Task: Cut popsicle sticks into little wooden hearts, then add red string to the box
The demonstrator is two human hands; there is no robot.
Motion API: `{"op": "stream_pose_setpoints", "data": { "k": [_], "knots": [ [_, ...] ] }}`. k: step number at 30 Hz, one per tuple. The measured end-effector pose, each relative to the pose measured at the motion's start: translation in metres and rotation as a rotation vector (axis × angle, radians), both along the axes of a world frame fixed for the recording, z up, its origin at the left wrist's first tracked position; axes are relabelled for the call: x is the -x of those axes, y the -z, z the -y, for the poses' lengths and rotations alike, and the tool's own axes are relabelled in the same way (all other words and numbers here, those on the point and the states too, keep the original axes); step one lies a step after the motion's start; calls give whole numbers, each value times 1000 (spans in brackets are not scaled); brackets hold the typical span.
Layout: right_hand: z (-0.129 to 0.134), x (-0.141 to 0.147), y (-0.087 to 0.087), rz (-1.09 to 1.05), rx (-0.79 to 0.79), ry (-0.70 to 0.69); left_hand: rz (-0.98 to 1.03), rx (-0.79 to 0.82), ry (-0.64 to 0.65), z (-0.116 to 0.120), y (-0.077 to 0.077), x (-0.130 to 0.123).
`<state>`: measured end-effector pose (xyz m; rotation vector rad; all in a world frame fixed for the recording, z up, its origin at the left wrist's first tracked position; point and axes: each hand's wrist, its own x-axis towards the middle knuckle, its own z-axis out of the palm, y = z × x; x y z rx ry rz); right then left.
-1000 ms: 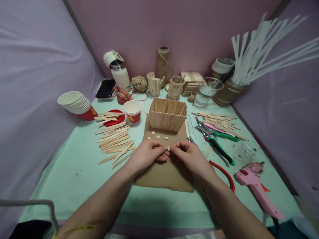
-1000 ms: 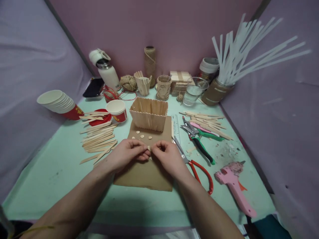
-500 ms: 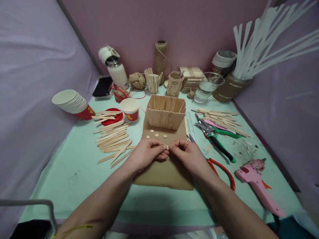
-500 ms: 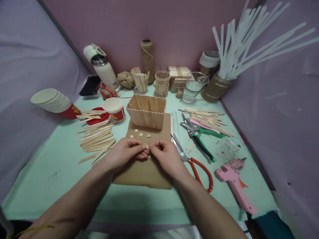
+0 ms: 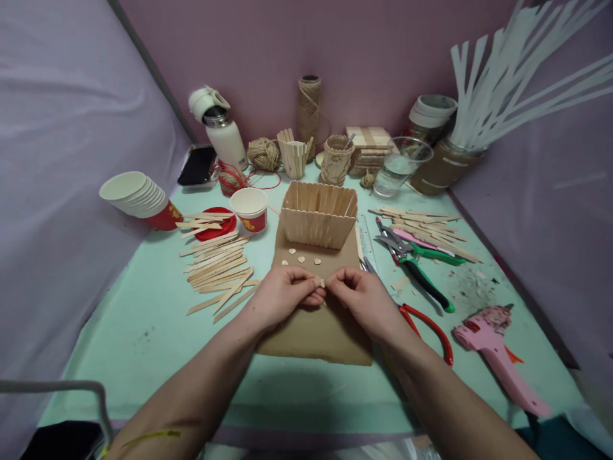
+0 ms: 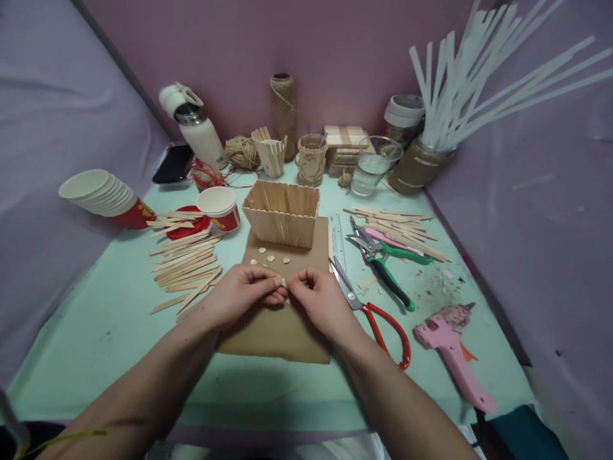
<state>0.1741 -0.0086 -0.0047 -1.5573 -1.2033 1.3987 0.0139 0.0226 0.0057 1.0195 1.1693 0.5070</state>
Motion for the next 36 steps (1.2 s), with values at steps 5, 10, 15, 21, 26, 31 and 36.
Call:
{"op": "stream_pose_setpoints", "data": {
  "k": [5,10,15,21,26,31,36],
  "knots": [
    [0,0,0,16,-13,-10,-17,-4,4,0,-3,-2],
    [-1,-2,4,3,-14,4,16,44,-52,1,-5,-4],
    [-2,-3,7,-3,-15,31,38,70,-63,0,-4,-3],
    [-1,-2,4,-23,-6,31,-3,-1,-21,0,-2,-1],
    [-1,-3,1,-20,5,23,7,-42,-5,0,-1,0],
    [-1,-3,0,-24,0,18,34,-22,-12,1,-1,0],
    [-1,-3,0,-30,-3,14,53,17,-16,0,-1,-1]
  ]
}}
